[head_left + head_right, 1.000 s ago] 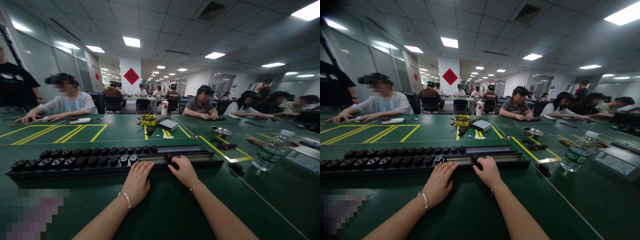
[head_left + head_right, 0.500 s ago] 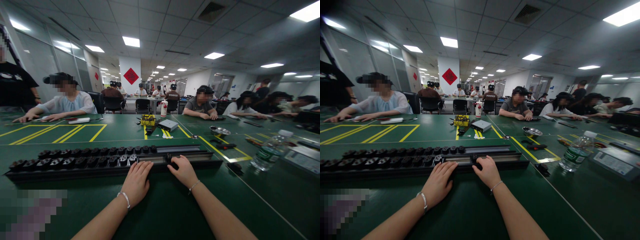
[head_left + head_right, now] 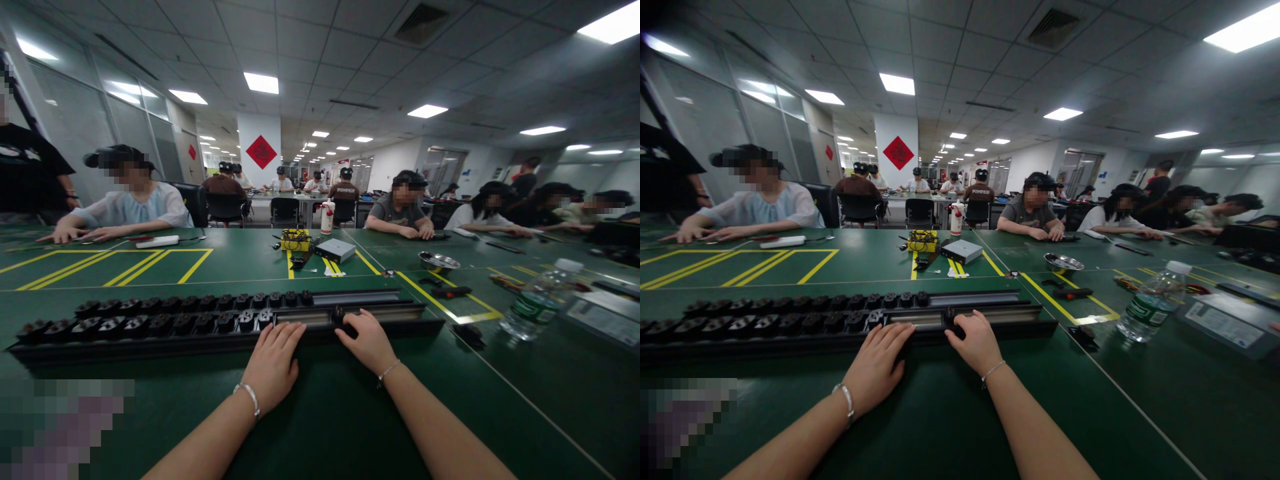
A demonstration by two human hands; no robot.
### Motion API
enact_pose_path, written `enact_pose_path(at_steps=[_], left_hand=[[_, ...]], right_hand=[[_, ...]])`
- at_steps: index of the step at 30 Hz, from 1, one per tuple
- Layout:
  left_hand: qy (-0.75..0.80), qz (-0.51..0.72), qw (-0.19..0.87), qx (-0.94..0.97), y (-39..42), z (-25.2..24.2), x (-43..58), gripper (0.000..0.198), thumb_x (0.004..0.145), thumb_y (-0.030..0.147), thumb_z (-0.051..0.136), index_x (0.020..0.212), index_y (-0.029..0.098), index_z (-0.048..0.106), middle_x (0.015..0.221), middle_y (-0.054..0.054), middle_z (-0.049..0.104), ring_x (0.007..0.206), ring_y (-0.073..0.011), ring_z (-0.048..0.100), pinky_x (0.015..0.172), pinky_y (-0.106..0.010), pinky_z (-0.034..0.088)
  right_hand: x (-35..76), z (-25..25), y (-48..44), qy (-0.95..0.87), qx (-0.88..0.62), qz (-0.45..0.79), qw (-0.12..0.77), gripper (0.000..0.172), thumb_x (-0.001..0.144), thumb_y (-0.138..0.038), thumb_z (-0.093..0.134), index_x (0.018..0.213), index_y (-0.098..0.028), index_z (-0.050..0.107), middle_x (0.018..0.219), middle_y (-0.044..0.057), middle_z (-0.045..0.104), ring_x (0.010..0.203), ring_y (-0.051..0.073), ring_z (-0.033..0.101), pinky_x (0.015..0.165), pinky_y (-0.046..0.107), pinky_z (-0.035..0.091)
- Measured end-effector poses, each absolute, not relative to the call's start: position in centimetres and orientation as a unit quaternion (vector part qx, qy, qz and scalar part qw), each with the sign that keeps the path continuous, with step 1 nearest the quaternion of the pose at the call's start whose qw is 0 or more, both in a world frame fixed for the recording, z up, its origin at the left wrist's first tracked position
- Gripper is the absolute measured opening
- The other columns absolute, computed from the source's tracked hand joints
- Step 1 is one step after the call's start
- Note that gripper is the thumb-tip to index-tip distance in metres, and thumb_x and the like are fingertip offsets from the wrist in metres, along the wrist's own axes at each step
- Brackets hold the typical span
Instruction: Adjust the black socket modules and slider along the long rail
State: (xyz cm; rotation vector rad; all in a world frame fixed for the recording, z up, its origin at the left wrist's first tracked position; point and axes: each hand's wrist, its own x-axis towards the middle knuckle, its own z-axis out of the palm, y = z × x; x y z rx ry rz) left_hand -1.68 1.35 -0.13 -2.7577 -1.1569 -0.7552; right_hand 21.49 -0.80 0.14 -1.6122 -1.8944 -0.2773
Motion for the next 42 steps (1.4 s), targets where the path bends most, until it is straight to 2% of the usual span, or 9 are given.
enact_pose_path(at_steps=[8,12,15,20,25,29,42], left_hand=[[-0.372,-0.255,0.054,-0.891,1.2,-0.2,-1.6,0.058,0.071,0.013,0.044,0.127,0.025,0.037,0.129,-0.001,0.047,0.12,-0.0188,0.038,0.107,-0.042,0.021],[-0.369,-0.253,0.072,-0.892,1.1,-0.2,-1.0,0.054,0.071,0.012,0.043,0.125,0.02,0.04,0.128,-0.004,0.048,0.121,-0.0186,0.038,0.106,-0.039,0.023],[-0.377,-0.245,0.07,-0.89,1.2,0.1,-0.2,0.045,0.072,0.014,0.044,0.117,0.016,0.045,0.121,-0.008,0.052,0.115,-0.0197,0.043,0.104,-0.039,0.024],[-0.439,-0.209,0.061,-0.872,1.5,1.5,1.8,0.017,0.076,0.02,0.044,0.092,0.017,0.051,0.094,-0.007,0.059,0.094,-0.0202,0.053,0.095,-0.039,0.031],[-0.42,-0.171,0.032,-0.891,1.9,2.0,3.9,0.017,0.08,0.026,0.044,0.094,0.019,0.051,0.092,-0.006,0.06,0.092,-0.021,0.053,0.085,-0.037,0.034],[-0.412,-0.185,0.045,-0.891,1.9,1.6,5.0,0.018,0.085,0.029,0.039,0.095,0.021,0.052,0.091,-0.005,0.06,0.089,-0.0212,0.053,0.078,-0.035,0.035],[-0.409,-0.202,0.064,-0.888,1.9,1.0,4.9,0.022,0.086,0.023,0.038,0.102,0.025,0.053,0.089,-0.003,0.059,0.086,-0.0189,0.051,0.074,-0.033,0.033]], right_hand=[[21.7,0.2,-1.0,-0.715,-0.618,-0.109,0.308,0.015,0.077,-0.037,0.053,0.08,-0.023,0.057,0.08,0.001,0.066,0.077,0.016,0.059,0.095,0.04,0.031],[21.8,0.3,-1.1,-0.722,-0.611,-0.099,0.309,0.015,0.079,-0.036,0.051,0.081,-0.023,0.057,0.081,0.0,0.066,0.077,0.015,0.059,0.095,0.039,0.03],[21.8,0.3,-1.1,-0.723,-0.612,-0.095,0.306,0.015,0.079,-0.035,0.05,0.082,-0.023,0.057,0.081,0.0,0.066,0.078,0.014,0.059,0.096,0.038,0.029],[21.7,0.8,-1.2,-0.726,-0.618,-0.077,0.292,0.013,0.079,-0.033,0.05,0.082,-0.023,0.056,0.081,-0.001,0.065,0.078,0.014,0.058,0.098,0.04,0.027],[21.9,1.3,-1.5,-0.746,-0.606,-0.058,0.27,0.012,0.079,-0.029,0.049,0.087,-0.023,0.055,0.084,-0.001,0.065,0.082,0.014,0.058,0.098,0.04,0.026],[21.8,1.3,-1.6,-0.746,-0.606,-0.062,0.269,0.011,0.079,-0.028,0.05,0.087,-0.023,0.055,0.083,-0.002,0.065,0.08,0.014,0.057,0.099,0.04,0.025],[21.6,0.8,-1.5,-0.737,-0.606,-0.101,0.283,0.01,0.078,-0.028,0.051,0.084,-0.022,0.056,0.078,0.0,0.064,0.076,0.015,0.056,0.088,0.033,0.032]])
